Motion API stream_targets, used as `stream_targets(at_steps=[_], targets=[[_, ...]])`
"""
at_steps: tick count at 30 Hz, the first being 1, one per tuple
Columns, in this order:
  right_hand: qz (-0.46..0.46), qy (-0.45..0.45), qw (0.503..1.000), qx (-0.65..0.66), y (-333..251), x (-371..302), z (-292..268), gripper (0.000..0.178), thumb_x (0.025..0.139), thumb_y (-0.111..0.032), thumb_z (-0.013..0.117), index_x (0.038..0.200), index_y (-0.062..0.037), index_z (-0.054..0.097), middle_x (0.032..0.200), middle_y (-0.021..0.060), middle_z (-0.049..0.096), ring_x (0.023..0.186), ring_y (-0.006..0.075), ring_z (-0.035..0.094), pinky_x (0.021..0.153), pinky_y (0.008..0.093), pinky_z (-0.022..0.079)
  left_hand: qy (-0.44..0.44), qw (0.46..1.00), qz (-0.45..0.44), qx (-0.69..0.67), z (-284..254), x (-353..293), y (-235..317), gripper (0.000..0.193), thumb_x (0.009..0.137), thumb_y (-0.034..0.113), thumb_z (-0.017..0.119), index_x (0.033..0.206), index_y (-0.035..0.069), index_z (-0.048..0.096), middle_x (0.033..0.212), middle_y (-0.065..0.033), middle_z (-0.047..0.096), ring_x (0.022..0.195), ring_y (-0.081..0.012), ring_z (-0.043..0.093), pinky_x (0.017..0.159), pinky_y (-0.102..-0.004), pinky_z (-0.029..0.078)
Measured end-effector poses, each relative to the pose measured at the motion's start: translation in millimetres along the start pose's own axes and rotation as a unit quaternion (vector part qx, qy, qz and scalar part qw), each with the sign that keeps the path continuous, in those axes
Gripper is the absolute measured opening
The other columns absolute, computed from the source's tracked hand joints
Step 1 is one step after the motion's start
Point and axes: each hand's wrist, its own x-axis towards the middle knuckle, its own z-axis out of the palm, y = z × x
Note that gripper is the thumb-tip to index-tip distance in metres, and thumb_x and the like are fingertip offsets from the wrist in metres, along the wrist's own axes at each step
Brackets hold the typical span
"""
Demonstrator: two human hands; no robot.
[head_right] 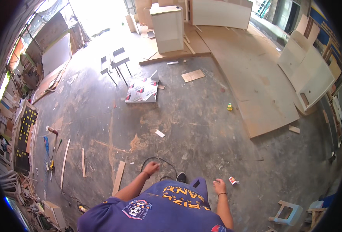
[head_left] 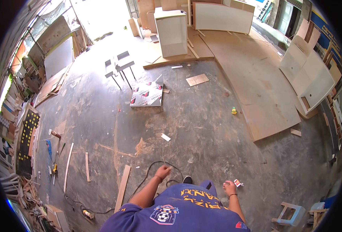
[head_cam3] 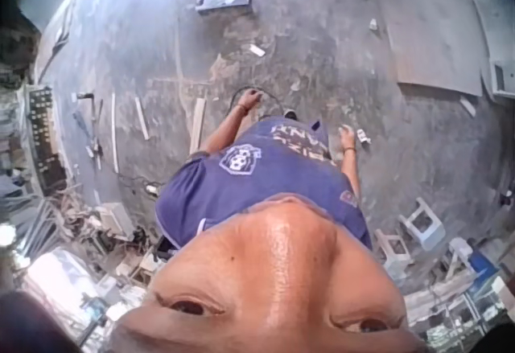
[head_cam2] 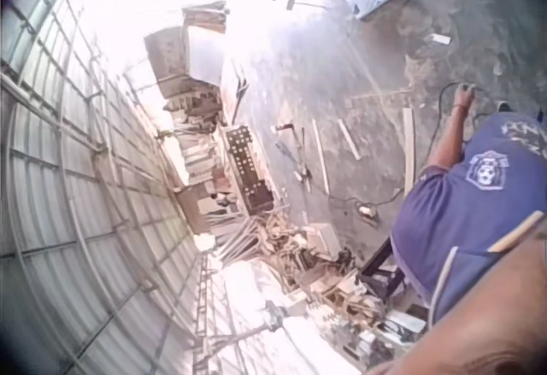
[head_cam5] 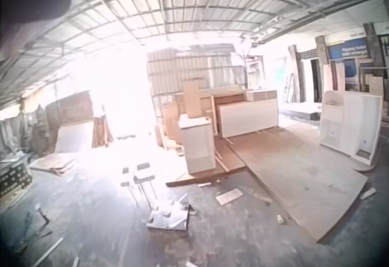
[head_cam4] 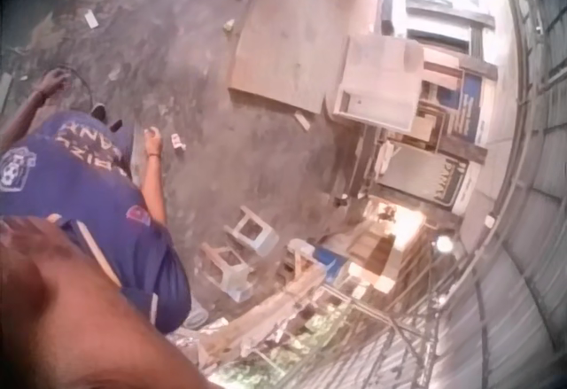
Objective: The person places a wood panel onto a partially assembled white cabinet, wipes the interior of the cabinet, and uses a tape measure to measure the width of the open cabinet box, marking the edge with a pen.
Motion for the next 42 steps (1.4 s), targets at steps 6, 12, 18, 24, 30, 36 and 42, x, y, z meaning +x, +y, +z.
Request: stream_targets(at_steps=[6,12,18,24,30,36,42], targets=[[0.253,0.028,0.966,-0.040,23.1,93.0,-59.2,0.013,0.080,-0.019,0.056,0.088,-0.0091,0.058,0.071,0.0043,0.060,0.059,0.0178,0.059,0.044,0.0334,0.044,0.062,0.980,0.151,-0.111,-0.8,131.1,176.0,0.031,0.083,0.030,0.062,0.086,0.000,0.060,0.073,-0.0043,0.062,0.069,-0.0117,0.058,0.063,-0.0275,0.048],[-0.107,-0.133,0.874,-0.454,-57.4,250.8,-76.5,0.012,0.077,-0.017,0.055,0.069,-0.0082,0.054,0.061,0.0050,0.054,0.051,0.0191,0.053,0.041,0.0349,0.041,0.005,0.926,-0.087,0.368,-40.7,259.8,-13.9,0.039,0.080,0.035,0.055,0.097,0.001,0.062,0.087,-0.0138,0.066,0.080,-0.0267,0.063,0.072,-0.0358,0.048],[0.204,-0.066,0.976,-0.030,-239.6,459.0,-103.8,0.013,0.075,-0.013,0.054,0.063,-0.0071,0.055,0.056,0.0053,0.053,0.046,0.0188,0.051,0.041,0.0346,0.040,-0.039,0.962,-0.135,0.236,-23.7,300.9,48.7,0.038,0.078,0.037,0.056,0.096,0.004,0.064,0.085,-0.0127,0.066,0.066,-0.0238,0.064,0.064,-0.0368,0.050],[-0.066,0.014,0.995,-0.079,-469.0,693.6,-85.4,0.022,0.083,-0.017,0.054,0.102,-0.0064,0.055,0.076,0.0033,0.060,0.059,0.0110,0.058,0.040,0.0257,0.043,0.138,0.938,-0.299,-0.112,-14.8,429.3,275.7,0.028,0.077,0.023,0.062,0.085,-0.003,0.063,0.079,-0.0143,0.065,0.063,-0.0207,0.063,0.054,-0.0307,0.051],[0.038,-0.036,0.997,-0.058,-574.0,802.2,-31.9,0.022,0.082,-0.017,0.056,0.103,-0.0100,0.057,0.075,0.0039,0.061,0.062,0.0118,0.060,0.043,0.0277,0.047,0.098,0.984,-0.140,0.047,-63.0,657.9,370.1,0.034,0.076,0.032,0.062,0.079,-0.003,0.063,0.072,-0.0127,0.064,0.061,-0.0204,0.063,0.055,-0.0339,0.050],[0.020,-0.081,0.970,-0.227,-662.4,819.1,-14.3,0.017,0.078,-0.014,0.061,0.093,-0.0072,0.061,0.069,0.0045,0.061,0.059,0.0136,0.059,0.045,0.0298,0.045,0.162,0.966,-0.069,-0.188,-153.5,818.5,620.2,0.036,0.085,0.038,0.057,0.080,0.003,0.058,0.071,-0.0070,0.062,0.059,-0.0159,0.061,0.049,-0.0271,0.043],[0.088,-0.107,0.946,-0.294,-694.1,960.1,-11.4,0.014,0.073,-0.014,0.062,0.086,-0.0085,0.063,0.069,0.0065,0.062,0.060,0.0191,0.060,0.049,0.0338,0.046,0.172,0.918,-0.026,-0.357,-205.6,963.6,761.6,0.049,0.086,0.055,0.044,0.093,0.008,0.054,0.078,-0.0045,0.063,0.069,-0.0172,0.063,0.059,-0.0317,0.045]])
